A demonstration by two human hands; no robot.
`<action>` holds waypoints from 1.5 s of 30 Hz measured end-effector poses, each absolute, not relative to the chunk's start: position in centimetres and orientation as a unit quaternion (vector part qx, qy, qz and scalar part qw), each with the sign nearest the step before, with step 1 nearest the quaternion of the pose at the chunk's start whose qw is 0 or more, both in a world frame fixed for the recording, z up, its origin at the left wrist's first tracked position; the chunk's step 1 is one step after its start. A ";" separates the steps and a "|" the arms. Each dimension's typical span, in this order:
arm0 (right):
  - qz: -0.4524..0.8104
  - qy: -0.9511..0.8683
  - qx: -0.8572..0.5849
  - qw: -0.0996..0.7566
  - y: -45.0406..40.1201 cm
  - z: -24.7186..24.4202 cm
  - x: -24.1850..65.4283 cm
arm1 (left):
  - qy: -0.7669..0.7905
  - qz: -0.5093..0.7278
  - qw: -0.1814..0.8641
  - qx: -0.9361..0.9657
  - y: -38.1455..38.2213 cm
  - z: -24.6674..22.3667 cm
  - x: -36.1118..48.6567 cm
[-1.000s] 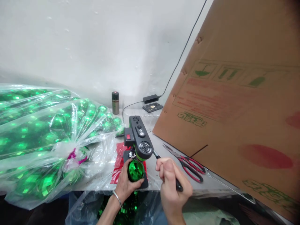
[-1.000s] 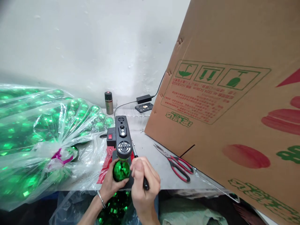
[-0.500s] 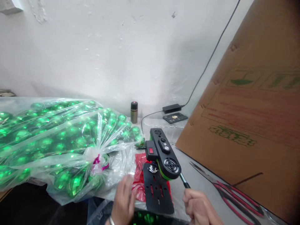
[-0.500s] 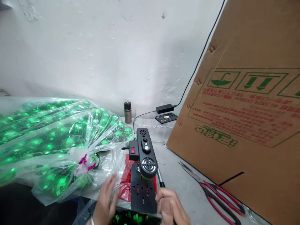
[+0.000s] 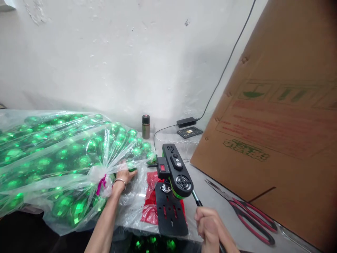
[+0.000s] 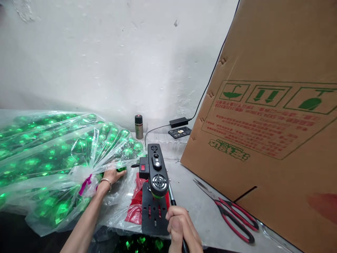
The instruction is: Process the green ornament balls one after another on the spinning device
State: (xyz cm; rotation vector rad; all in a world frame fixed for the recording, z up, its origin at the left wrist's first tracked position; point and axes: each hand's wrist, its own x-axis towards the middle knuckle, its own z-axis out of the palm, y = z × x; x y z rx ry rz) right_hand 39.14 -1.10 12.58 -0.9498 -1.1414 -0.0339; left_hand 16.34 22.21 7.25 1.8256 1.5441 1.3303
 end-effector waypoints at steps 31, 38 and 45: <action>-0.016 -0.523 -0.469 0.711 -0.9 18.0 38.4 | 0.477 0.370 0.440 0.665 5.8 -1.6 23.3; -0.015 -0.536 -0.472 0.699 -1.2 17.7 38.6 | 0.453 0.367 0.375 0.721 6.7 -0.1 25.0; -0.022 -0.543 -0.467 0.697 -1.4 17.6 38.7 | 0.443 0.400 0.403 0.694 7.1 -0.9 26.4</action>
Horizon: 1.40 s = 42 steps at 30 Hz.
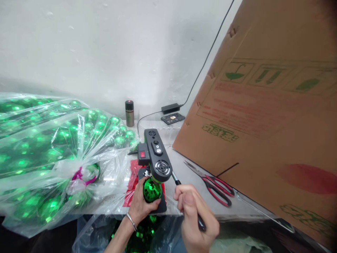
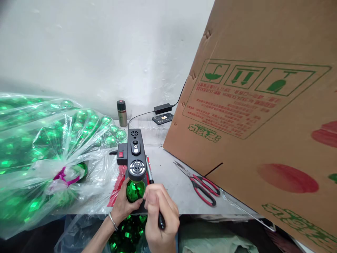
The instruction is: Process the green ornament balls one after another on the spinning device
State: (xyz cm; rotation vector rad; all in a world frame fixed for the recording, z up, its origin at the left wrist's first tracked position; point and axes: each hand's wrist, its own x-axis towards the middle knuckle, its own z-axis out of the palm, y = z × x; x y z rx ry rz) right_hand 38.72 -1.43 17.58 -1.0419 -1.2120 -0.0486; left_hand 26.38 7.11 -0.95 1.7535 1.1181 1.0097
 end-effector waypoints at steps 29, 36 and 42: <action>-0.069 -0.438 -0.433 0.785 -0.1 13.8 36.9 | 0.460 0.379 0.380 0.707 6.3 0.2 26.6; -0.070 -0.437 -0.433 0.786 0.3 14.7 36.7 | 0.464 0.385 0.395 0.693 6.3 0.4 27.0; -0.053 -0.454 -0.429 0.779 0.0 14.3 37.1 | 0.466 0.384 0.418 0.679 6.3 0.6 27.0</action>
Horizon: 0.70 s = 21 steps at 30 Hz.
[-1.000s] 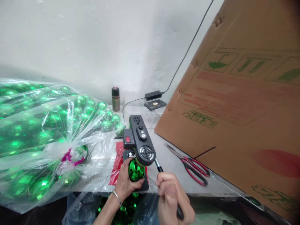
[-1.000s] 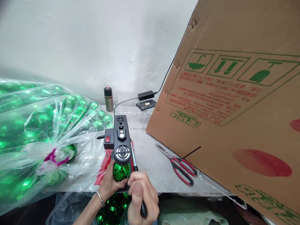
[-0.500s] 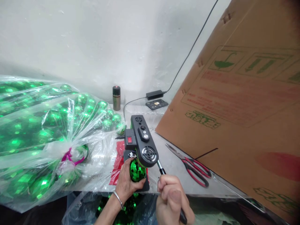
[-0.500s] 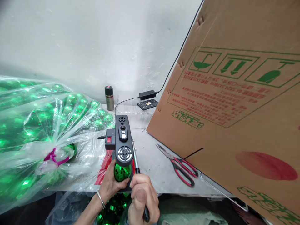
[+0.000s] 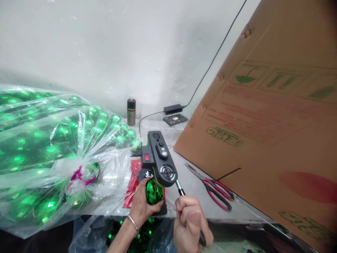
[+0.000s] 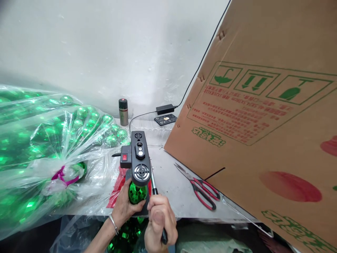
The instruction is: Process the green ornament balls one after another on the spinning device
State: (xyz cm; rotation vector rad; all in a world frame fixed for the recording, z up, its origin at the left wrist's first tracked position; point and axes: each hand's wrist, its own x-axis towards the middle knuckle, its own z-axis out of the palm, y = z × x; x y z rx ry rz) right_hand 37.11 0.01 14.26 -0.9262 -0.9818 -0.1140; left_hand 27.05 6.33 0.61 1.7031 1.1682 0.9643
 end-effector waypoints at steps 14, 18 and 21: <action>-0.033 -0.440 -0.437 0.784 -0.1 12.9 37.2 | 0.460 0.390 0.407 0.686 6.6 0.0 27.4; -0.033 -0.430 -0.429 0.794 0.1 12.8 37.3 | 0.470 0.380 0.397 0.691 6.7 -0.4 27.7; -0.032 -0.423 -0.423 0.801 0.4 12.6 37.4 | 0.471 0.374 0.398 0.693 6.8 -0.7 28.0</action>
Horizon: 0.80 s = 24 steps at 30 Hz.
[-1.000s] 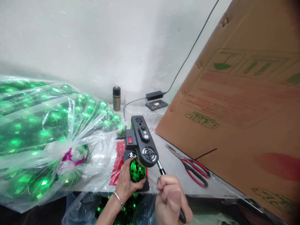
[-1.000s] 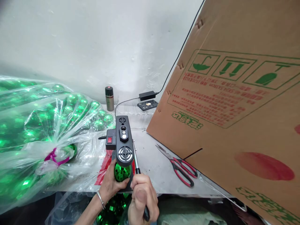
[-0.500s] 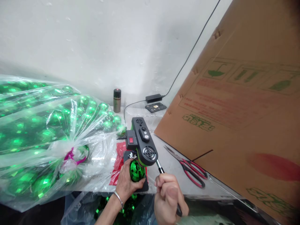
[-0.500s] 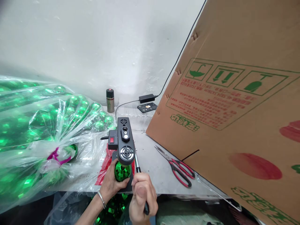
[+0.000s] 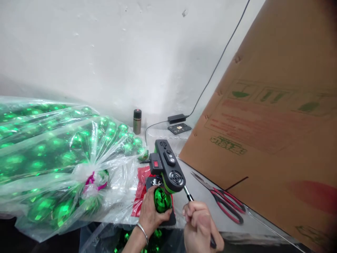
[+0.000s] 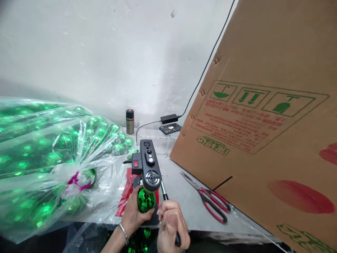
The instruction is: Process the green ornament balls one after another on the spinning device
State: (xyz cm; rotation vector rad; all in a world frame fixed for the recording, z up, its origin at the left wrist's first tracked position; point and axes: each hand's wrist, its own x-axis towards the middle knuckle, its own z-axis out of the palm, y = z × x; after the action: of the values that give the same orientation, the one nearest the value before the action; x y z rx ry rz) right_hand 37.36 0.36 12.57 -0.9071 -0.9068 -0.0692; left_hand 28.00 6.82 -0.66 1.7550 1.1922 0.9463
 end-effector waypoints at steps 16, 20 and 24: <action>-0.052 -0.425 -0.387 0.816 1.1 10.9 36.8 | 0.471 0.375 0.401 0.691 7.1 -1.4 28.5; -0.045 -0.425 -0.392 0.815 1.0 12.2 37.0 | 0.466 0.369 0.416 0.688 7.4 -1.0 28.5; 0.013 -0.415 -0.447 0.792 0.6 15.7 38.4 | 0.470 0.387 0.398 0.686 6.2 -1.9 27.4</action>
State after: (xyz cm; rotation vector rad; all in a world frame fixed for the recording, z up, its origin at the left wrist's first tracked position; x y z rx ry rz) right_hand 38.45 0.63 15.66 -0.9616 -0.8928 0.0279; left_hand 27.38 6.20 -1.89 1.7369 1.1891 0.9801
